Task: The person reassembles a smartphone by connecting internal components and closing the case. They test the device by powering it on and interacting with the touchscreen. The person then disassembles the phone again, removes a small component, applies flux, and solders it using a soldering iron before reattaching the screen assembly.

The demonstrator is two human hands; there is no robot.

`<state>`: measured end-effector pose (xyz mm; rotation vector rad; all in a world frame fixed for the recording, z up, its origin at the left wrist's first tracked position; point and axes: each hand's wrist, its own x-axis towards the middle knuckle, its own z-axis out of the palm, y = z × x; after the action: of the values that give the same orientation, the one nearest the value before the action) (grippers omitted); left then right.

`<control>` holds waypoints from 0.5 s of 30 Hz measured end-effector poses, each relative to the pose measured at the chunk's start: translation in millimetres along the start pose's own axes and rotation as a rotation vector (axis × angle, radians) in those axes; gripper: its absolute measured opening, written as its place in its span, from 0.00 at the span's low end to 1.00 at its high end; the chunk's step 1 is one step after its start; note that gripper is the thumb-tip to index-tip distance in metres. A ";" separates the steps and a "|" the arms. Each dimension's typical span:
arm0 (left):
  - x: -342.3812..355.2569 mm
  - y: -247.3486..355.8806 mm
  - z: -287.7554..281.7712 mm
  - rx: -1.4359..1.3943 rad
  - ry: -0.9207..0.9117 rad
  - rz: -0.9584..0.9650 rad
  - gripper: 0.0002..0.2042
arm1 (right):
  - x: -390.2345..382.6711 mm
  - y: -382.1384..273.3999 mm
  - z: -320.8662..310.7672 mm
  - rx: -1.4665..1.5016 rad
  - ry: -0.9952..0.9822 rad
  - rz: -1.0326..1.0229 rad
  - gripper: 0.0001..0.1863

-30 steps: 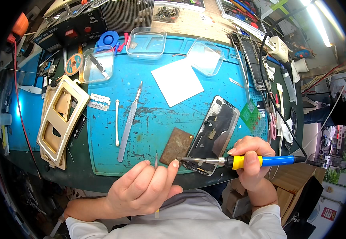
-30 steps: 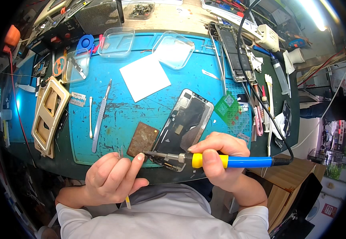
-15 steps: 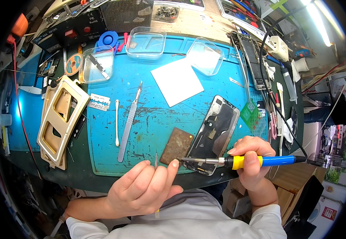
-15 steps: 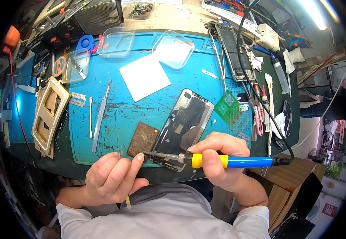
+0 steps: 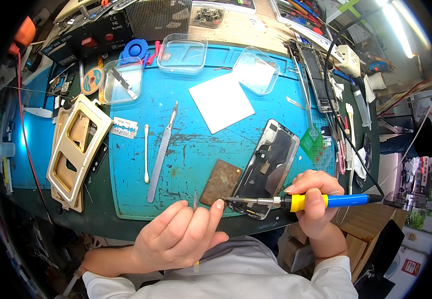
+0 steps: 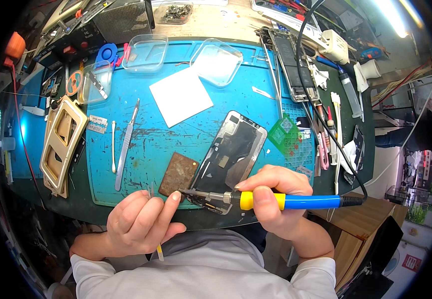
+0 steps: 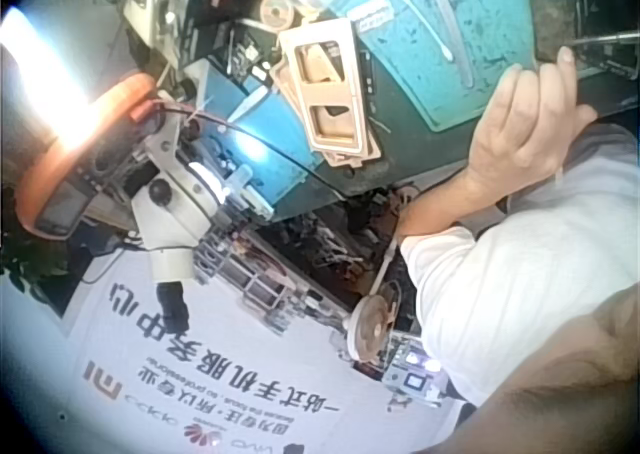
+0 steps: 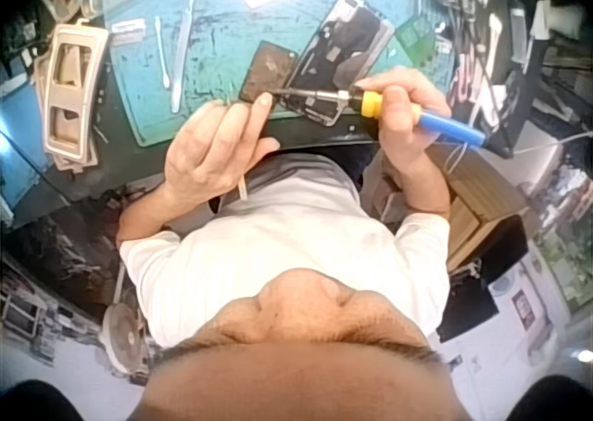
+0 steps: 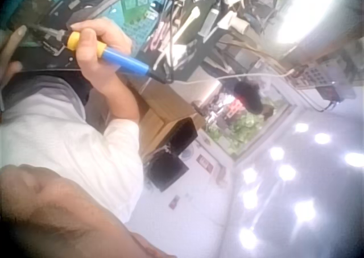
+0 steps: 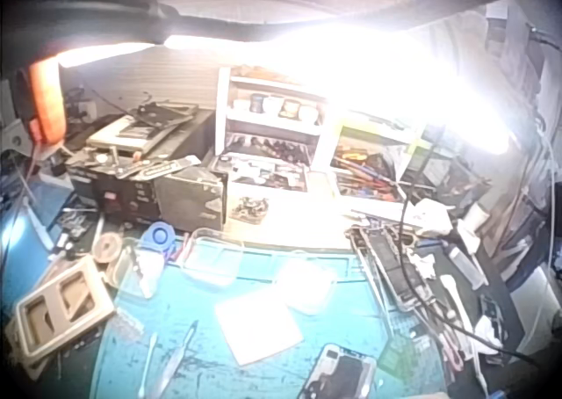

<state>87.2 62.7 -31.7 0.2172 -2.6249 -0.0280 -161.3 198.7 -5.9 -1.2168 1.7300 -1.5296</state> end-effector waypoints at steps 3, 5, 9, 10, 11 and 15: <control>-0.3 0.2 -0.3 0.001 -0.005 -0.001 0.21 | -0.4 -0.2 0.6 0.012 0.012 0.005 0.14; -0.3 0.3 -0.4 0.001 -0.006 -0.003 0.20 | -0.5 -0.5 0.5 0.003 0.008 0.004 0.14; -0.6 0.5 -0.2 -0.002 -0.005 -0.007 0.20 | -0.9 0.5 -0.2 0.010 0.010 0.008 0.14; -0.7 0.5 -0.1 -0.003 -0.005 -0.008 0.20 | -0.8 0.4 -0.2 0.011 0.010 0.007 0.14; -0.5 0.5 0.0 -0.002 -0.005 -0.007 0.20 | -0.8 0.4 0.0 0.011 0.011 0.006 0.14; -0.4 0.5 0.2 0.001 -0.004 -0.007 0.20 | -0.7 0.3 0.4 0.022 0.015 0.011 0.13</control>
<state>87.4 63.3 -32.0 0.2275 -2.6277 -0.0298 -160.7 199.1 -6.4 -1.1865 1.7221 -1.5509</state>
